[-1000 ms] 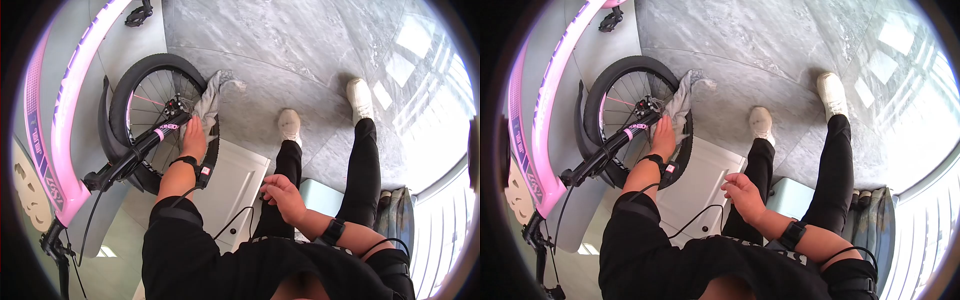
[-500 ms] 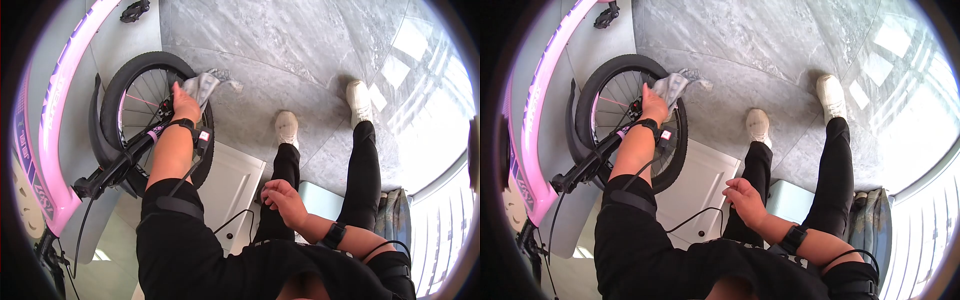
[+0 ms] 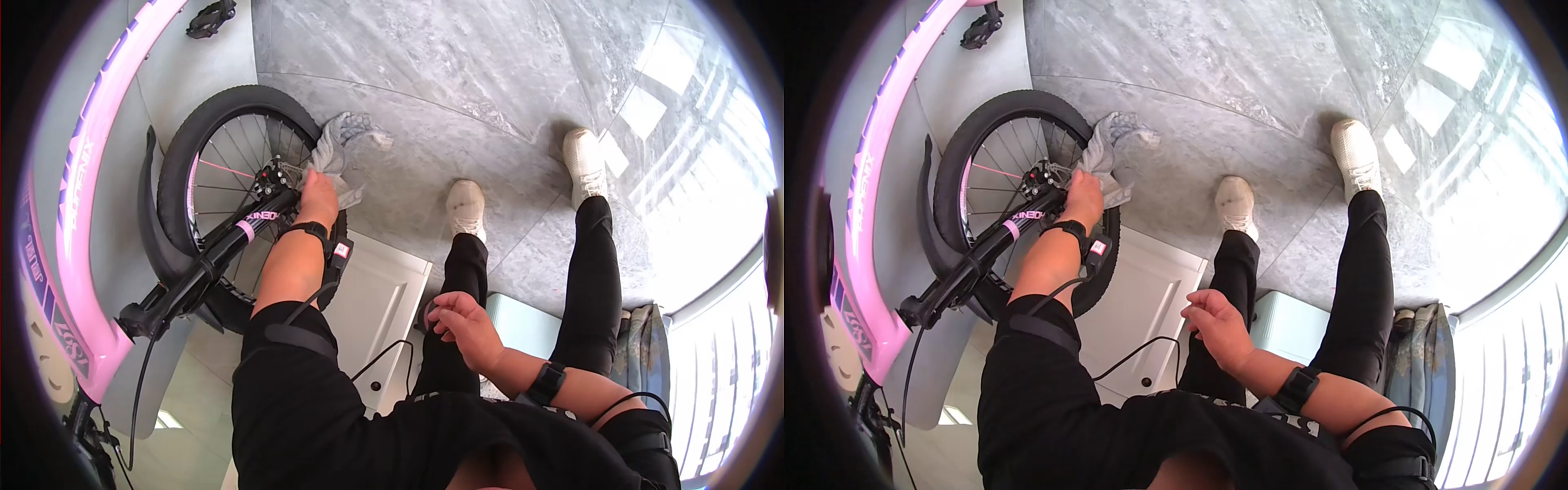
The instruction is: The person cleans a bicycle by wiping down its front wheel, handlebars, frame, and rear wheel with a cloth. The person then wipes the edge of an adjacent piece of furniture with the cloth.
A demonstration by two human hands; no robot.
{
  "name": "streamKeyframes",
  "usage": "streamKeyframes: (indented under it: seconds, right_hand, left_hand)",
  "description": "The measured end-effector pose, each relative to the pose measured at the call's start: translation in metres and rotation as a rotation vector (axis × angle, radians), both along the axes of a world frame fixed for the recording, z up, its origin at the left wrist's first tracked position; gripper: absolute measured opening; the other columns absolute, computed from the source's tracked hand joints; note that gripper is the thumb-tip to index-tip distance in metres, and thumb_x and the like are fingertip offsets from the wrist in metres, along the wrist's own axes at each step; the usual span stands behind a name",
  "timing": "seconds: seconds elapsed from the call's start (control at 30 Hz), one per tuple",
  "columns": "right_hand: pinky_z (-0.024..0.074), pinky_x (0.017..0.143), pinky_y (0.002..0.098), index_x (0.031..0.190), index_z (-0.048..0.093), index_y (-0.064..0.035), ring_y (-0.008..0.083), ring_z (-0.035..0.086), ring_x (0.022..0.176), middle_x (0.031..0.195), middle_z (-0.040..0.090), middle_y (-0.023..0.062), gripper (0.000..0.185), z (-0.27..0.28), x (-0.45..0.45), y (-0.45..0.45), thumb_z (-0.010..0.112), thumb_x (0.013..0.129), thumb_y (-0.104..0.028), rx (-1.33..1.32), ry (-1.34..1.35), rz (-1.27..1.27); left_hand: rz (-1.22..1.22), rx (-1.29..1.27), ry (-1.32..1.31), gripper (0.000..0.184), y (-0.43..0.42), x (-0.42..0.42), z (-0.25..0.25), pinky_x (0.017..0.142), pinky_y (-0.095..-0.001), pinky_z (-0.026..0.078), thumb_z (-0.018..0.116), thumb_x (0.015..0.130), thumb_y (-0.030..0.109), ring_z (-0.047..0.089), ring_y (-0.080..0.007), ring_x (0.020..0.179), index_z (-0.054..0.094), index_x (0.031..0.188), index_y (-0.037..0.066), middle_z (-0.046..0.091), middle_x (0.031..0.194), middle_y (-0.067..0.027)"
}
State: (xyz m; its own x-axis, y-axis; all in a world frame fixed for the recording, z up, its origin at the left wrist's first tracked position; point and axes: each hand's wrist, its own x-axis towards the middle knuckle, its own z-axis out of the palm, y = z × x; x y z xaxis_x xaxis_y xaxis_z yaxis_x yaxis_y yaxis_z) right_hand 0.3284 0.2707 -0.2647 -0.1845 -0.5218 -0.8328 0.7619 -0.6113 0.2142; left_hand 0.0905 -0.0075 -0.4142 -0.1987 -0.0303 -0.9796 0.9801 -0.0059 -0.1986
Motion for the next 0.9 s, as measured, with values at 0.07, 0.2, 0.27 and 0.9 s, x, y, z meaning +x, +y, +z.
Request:
streamKeyframes:
  seconds: [0.07,0.2,0.27,0.9]
  right_hand:
    - [0.0445,0.071,0.0247,0.112,0.053,-0.0080,0.0086,0.055,0.081,0.095,0.064,0.0010,0.022,0.001,-0.002,0.001,0.053,0.091,-0.017,-0.001,-0.011,-0.010]
    - [0.0446,0.070,0.0248,0.112,0.053,-0.0081,0.0088,0.055,0.080,0.095,0.064,0.0010,0.022,0.001,-0.006,0.002,0.052,0.092,-0.016,-0.003,0.001,-0.019]
    - [0.0446,0.069,0.0249,0.112,0.053,-0.0082,0.0089,0.056,0.079,0.095,0.064,0.0012,0.022,0.000,-0.005,0.001,0.052,0.092,-0.015,0.005,-0.011,-0.037]
    - [0.0446,0.068,0.0238,0.114,0.053,-0.0057,0.0092,0.056,0.078,0.095,0.063,0.0019,0.024,0.006,-0.012,0.002,0.051,0.091,-0.013,-0.011,-0.014,-0.048]
  left_hand:
    - [0.056,0.064,0.032,0.032,-0.008,0.011,0.012,0.098,-0.0433,0.026,0.049,0.090,0.023,0.044,-0.0239,0.118,0.068,0.115,0.015,0.057,0.117,-0.0026]
    - [0.275,0.263,0.145,0.021,-0.011,0.028,0.044,0.087,-0.0394,0.032,0.055,0.084,0.018,0.044,-0.0217,0.109,0.073,0.095,0.016,0.054,0.105,-0.0001]
    - [0.371,0.412,0.231,0.016,-0.012,0.035,0.063,0.083,-0.0394,0.035,0.056,0.080,0.015,0.046,-0.0232,0.104,0.072,0.083,0.016,0.053,0.100,-0.0019]
    - [0.951,0.738,1.352,0.039,0.008,0.060,0.088,0.103,-0.0513,0.031,0.072,0.070,0.017,0.034,-0.0417,0.128,0.056,0.101,-0.001,0.038,0.136,-0.0225]
